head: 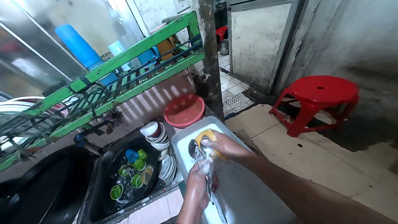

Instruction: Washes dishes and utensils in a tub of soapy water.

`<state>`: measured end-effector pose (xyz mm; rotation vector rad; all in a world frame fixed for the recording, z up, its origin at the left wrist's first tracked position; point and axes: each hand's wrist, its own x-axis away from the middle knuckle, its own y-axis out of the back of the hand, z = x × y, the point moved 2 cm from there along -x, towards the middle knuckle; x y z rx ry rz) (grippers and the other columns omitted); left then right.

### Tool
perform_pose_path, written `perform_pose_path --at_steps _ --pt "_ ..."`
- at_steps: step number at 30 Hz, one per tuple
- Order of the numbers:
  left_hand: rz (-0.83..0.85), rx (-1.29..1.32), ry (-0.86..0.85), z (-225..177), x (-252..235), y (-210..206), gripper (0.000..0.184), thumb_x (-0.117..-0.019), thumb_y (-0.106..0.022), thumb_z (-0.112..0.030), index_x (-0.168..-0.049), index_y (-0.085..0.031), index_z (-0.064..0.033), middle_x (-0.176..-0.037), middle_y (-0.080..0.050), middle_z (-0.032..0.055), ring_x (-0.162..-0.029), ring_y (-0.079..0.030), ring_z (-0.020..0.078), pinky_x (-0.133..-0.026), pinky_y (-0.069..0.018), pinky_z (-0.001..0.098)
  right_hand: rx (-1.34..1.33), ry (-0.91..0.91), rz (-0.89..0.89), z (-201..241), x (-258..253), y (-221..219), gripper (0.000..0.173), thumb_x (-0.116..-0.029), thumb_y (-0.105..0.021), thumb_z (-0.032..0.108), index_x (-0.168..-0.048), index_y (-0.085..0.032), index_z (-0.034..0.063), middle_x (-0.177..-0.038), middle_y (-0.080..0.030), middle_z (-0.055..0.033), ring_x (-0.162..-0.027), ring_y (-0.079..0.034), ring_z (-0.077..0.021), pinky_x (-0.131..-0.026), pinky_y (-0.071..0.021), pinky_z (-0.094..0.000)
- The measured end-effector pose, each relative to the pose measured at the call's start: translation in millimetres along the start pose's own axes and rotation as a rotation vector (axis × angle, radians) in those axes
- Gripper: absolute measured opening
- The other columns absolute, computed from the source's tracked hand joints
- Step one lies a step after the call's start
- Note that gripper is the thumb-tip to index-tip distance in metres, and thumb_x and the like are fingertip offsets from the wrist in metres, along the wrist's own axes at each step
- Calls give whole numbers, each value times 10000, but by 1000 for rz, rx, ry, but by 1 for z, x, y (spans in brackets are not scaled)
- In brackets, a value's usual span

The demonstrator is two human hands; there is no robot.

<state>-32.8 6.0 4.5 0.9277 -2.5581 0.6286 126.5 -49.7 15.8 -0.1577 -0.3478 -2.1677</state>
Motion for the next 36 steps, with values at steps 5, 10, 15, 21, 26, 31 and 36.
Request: perform_pose_path --at_steps 5,10,15,21,26,31,36 --pt "5 -17 -12 10 -10 -1 324 -1134 -330 -217 -985 -546 -27 -640 -528 9 -438 -465 56 -392 -403 180 -638 133 -396 -2 -13 10 370 -1006 -629 156 -1350 -527 66 -1014 -690 -115 -819 -699 -190 -722 -612 -382" --pt "-49 -88 -20 0 -20 -2 277 -1128 -363 -204 -1049 -550 -17 -623 -509 10 -420 -428 55 -383 -370 179 -415 -124 -235 -17 6 -29 489 -973 -697 211 -1381 -509 18 -1039 -670 -167 -871 -669 -238 -786 -569 -429" --pt "-27 48 -224 -2 -24 19 342 -1091 -342 -105 -1151 -636 59 -1058 -715 128 -870 -695 181 -775 -594 328 -215 -90 -52 -16 2 6 369 -1041 -592 340 -1273 -612 54 -986 -681 -100 -842 -655 -161 -764 -559 -362" --pt "-17 203 -135 -10 -30 14 274 -1082 -406 -98 -1073 -644 38 -912 -720 134 -844 -710 209 -779 -602 361 437 -27 619 -14 26 -24 438 -1047 -581 240 -1355 -535 -68 -1253 -602 -288 -1157 -596 -371 -1027 -452 -549" --pt "-131 195 -59 -21 -38 31 325 -1125 -325 -154 -1121 -595 29 -650 -516 19 -450 -476 90 -433 -466 222 583 -83 721 -7 24 -1 441 -963 -704 164 -1348 -565 0 -1170 -645 -238 -1043 -639 -346 -921 -504 -539" --pt "93 -253 158 -11 -24 2 240 -1103 -427 -173 -1135 -607 -18 -733 -566 6 -512 -492 73 -471 -445 217 287 214 225 26 2 12 543 -873 -804 127 -1369 -590 73 -1393 -576 -124 -1156 -621 -237 -992 -514 -432" --pt "-78 -137 -48 -8 -30 -3 207 -1068 -514 -101 -1152 -632 47 -832 -617 67 -531 -515 84 -480 -469 218 -19 88 -117 13 -5 8 400 -942 -736 118 -1302 -599 12 -1080 -699 -162 -941 -690 -253 -864 -571 -451"
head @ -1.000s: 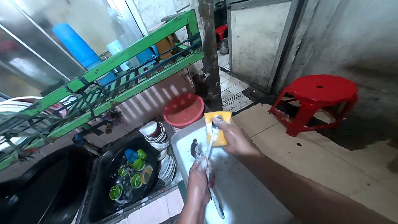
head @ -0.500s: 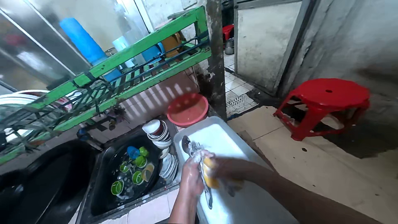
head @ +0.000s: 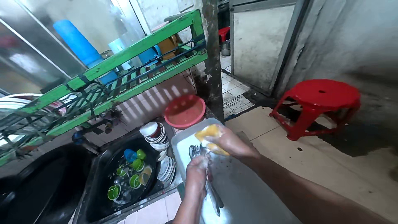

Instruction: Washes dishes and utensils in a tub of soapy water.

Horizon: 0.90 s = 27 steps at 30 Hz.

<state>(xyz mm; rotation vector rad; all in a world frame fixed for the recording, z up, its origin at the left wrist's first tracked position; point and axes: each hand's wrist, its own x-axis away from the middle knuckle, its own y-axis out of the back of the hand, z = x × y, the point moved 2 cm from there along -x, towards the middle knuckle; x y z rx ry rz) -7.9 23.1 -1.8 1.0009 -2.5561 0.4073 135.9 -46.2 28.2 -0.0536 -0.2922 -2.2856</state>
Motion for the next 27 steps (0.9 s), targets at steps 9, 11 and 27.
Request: perform_pose_path --at_steps 9,11,27 --pt "-114 -127 -56 7 3 -6 267 -1038 -506 -39 -1280 -579 47 -745 -540 48 -530 -480 93 -488 -431 238 282 -75 10 -23 -7 -16 520 -951 -736 170 -1420 -536 69 -1181 -677 -253 -1090 -669 -401 -964 -513 -578" --pt "-134 -132 -64 6 1 -5 244 -1032 -514 -33 -1252 -592 41 -724 -536 46 -521 -476 94 -480 -426 239 269 -32 34 -33 -1 -23 509 -963 -711 182 -1421 -524 62 -1146 -682 -249 -1049 -679 -388 -935 -529 -569" --pt "77 148 -14 9 21 -2 199 -1076 -466 -121 -1075 -614 12 -706 -582 44 -513 -530 82 -459 -465 207 -68 21 59 -13 1 -5 291 -983 -681 159 -1226 -621 10 -970 -682 -108 -838 -654 -184 -791 -555 -399"
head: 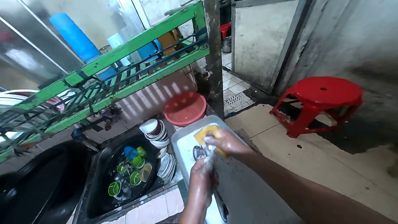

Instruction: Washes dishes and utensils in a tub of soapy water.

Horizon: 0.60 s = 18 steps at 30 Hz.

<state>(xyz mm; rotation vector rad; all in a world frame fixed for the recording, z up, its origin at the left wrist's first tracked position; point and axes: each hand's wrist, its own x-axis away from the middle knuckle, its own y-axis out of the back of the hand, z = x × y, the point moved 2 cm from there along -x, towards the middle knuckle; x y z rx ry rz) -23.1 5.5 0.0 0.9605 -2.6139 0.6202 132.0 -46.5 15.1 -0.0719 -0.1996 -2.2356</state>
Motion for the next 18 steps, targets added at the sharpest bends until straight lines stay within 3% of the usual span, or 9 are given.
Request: perform_pose_path --at_steps 3,5,6,8,10,12,14,16,18 --pt "-19 -41 -9 8 -5 5 227 -1092 -443 -150 -1031 -601 1 -702 -562 32 -502 -501 75 -454 -445 201 -443 107 -305 5 -11 12 337 -978 -644 91 -1294 -557 15 -976 -694 -104 -788 -694 -171 -714 -614 -363" --pt "-62 -38 -38 7 -9 1 206 -1085 -444 -129 -998 -587 -9 -652 -523 15 -480 -473 66 -442 -422 194 -685 32 -427 12 -7 6 339 -994 -633 163 -1304 -523 84 -944 -681 -75 -738 -692 -158 -647 -616 -352" --pt "-74 -32 -48 5 -11 -2 193 -1081 -453 -118 -984 -582 -13 -636 -509 11 -476 -465 65 -442 -416 193 -649 -31 -438 11 2 -1 372 -1002 -637 231 -1323 -521 82 -929 -677 -84 -727 -682 -166 -638 -605 -364" --pt "-62 -47 -44 3 -13 -3 178 -1071 -483 -119 -976 -590 -14 -653 -518 18 -485 -464 68 -450 -415 197 -390 -130 -349 2 20 -18 451 -1010 -641 324 -1350 -527 51 -981 -668 -126 -801 -659 -204 -713 -572 -417" --pt "4 -125 -46 1 -13 2 201 -1069 -495 -152 -1036 -627 -4 -729 -578 27 -506 -480 61 -462 -424 195 -277 -158 -279 -2 23 -20 447 -1010 -647 315 -1342 -539 36 -1008 -666 -144 -843 -654 -219 -759 -560 -438" --pt "63 -236 -99 -7 -10 9 310 -1094 -433 -233 -1137 -632 2 -795 -595 19 -550 -491 55 -505 -439 201 -232 -191 -202 3 23 -9 414 -1049 -561 380 -1308 -571 58 -929 -669 -94 -763 -648 -161 -695 -565 -366" --pt "40 -296 -208 -22 -13 15 397 -1101 -341 -295 -1130 -620 -13 -693 -535 -20 -535 -478 52 -509 -437 207 -142 -222 -71 7 23 0 405 -1064 -509 429 -1201 -632 68 -839 -668 -55 -685 -636 -119 -623 -555 -311" --pt "2 -306 -255 -40 -14 19 345 -1080 -421 -259 -1129 -664 -19 -717 -562 -5 -578 -518 65 -548 -466 219 -21 -220 140 9 27 -6 358 -1068 -529 345 -1188 -645 27 -931 -662 -74 -809 -636 -123 -749 -549 -320" --pt "-37 -341 -195 -49 -16 24 189 -1023 -570 -192 -984 -664 -33 -749 -612 29 -651 -585 99 -618 -509 269 143 -195 317 8 32 -20 363 -1039 -587 328 -1211 -650 15 -1055 -675 -100 -962 -643 -143 -896 -532 -354"
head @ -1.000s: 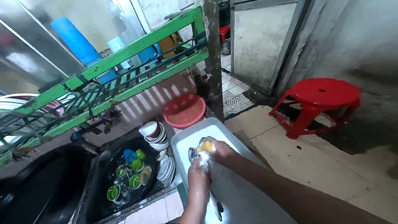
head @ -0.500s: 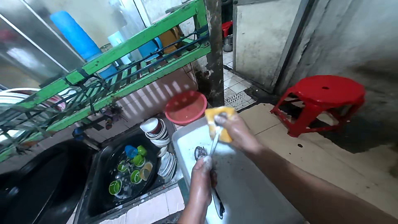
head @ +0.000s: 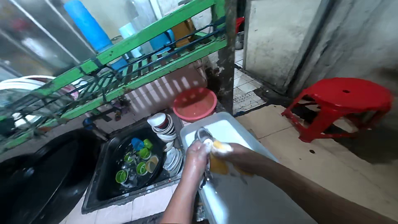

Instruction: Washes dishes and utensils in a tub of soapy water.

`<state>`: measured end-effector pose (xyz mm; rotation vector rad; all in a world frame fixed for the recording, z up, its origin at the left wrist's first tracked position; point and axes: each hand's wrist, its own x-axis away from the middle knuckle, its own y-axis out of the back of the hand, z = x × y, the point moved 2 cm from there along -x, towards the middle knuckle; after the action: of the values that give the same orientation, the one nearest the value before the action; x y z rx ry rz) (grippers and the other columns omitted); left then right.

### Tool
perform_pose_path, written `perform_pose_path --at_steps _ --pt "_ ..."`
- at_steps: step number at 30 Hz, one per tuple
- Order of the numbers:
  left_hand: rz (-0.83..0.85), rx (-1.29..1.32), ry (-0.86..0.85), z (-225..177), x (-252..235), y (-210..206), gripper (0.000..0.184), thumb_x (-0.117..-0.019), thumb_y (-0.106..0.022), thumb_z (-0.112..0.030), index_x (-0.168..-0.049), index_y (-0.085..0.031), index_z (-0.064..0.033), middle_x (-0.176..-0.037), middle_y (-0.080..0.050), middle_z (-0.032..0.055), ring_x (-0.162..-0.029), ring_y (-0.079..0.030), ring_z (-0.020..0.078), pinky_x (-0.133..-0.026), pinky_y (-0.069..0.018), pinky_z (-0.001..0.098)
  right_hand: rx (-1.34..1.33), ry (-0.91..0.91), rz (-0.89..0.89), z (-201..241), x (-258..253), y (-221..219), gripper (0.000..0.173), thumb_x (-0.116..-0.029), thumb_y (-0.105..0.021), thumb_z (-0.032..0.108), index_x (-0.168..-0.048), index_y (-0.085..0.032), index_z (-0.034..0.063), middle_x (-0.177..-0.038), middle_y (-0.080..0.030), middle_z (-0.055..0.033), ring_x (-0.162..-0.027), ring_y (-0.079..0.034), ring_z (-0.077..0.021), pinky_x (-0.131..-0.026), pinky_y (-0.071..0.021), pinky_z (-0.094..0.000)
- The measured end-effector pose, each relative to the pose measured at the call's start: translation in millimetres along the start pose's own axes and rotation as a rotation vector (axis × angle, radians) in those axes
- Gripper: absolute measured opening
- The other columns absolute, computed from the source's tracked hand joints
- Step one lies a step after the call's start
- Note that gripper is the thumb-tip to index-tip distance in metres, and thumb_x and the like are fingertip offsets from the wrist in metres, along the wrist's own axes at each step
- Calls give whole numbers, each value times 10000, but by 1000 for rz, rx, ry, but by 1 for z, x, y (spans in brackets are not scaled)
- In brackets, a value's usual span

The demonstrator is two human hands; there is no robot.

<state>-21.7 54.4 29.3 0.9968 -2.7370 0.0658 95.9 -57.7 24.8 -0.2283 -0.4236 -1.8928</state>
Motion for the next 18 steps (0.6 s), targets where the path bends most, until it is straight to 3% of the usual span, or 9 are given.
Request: perform_pose_path --at_steps 2,5,7,8,10,12,14,16,18 --pt "-44 74 35 -1 -2 11 153 -1020 -569 -128 -924 -643 -35 -663 -564 5 -563 -527 64 -542 -453 218 157 -3 92 -1 0 -10 396 -1025 -602 386 -1217 -654 44 -1070 -671 -98 -972 -633 -153 -900 -517 -371" --pt "-194 214 -68 -10 -9 58 213 -1082 -475 -169 -1027 -638 -42 -647 -554 -21 -490 -489 29 -469 -430 165 371 -126 206 -3 2 -6 439 -1008 -629 413 -1263 -630 55 -1072 -660 -157 -951 -637 -251 -884 -509 -456" --pt "-363 45 -136 -23 -14 110 238 -1097 -454 -244 -1102 -615 -68 -718 -596 -16 -500 -489 35 -466 -438 187 386 -128 94 -21 4 5 475 -977 -690 391 -1301 -630 49 -1138 -674 -209 -1031 -654 -329 -951 -499 -536" --pt "-453 -103 -139 -27 -18 136 256 -1097 -468 -270 -1131 -607 -58 -755 -596 4 -519 -494 60 -483 -449 221 393 -22 -52 -48 -4 11 443 -926 -745 364 -1255 -666 77 -1076 -707 -184 -982 -688 -324 -898 -539 -554" --pt "-584 -393 -96 -27 -29 189 311 -1090 -497 -275 -1192 -622 -9 -878 -645 106 -633 -562 167 -589 -502 344 506 192 -270 -86 -22 21 442 -829 -800 156 -1242 -666 74 -1035 -722 -210 -956 -708 -401 -824 -556 -650" --pt "-639 -701 -5 -23 -43 235 329 -1090 -504 -232 -1245 -623 34 -1086 -667 230 -904 -654 328 -823 -543 510 704 156 -277 -93 -30 22 582 -797 -819 98 -1347 -628 77 -1252 -666 -228 -1173 -628 -443 -984 -492 -653" --pt "-605 -957 119 -13 -55 279 356 -1081 -513 -169 -1368 -581 30 -1337 -592 293 -1213 -601 431 -1037 -474 591 899 49 -154 -93 -32 15 671 -841 -797 185 -1460 -552 109 -1485 -519 -215 -1370 -480 -448 -1099 -393 -646" --pt "-504 -1134 279 -1 -62 311 425 -1041 -545 -96 -1463 -538 -48 -1421 -561 270 -1315 -549 437 -1090 -440 593 996 21 -61 -105 -32 6 737 -841 -797 192 -1515 -502 157 -1618 -364 -190 -1436 -379 -496 -1063 -358 -737" --pt "-402 -1209 382 4 -65 316 461 -1011 -558 -49 -1469 -550 -92 -1405 -586 249 -1299 -564 431 -1076 -446 595 1018 -38 24 -106 -29 1 784 -882 -756 152 -1580 -405 212 -1679 -241 -168 -1469 -311 -515 -1056 -327 -768"
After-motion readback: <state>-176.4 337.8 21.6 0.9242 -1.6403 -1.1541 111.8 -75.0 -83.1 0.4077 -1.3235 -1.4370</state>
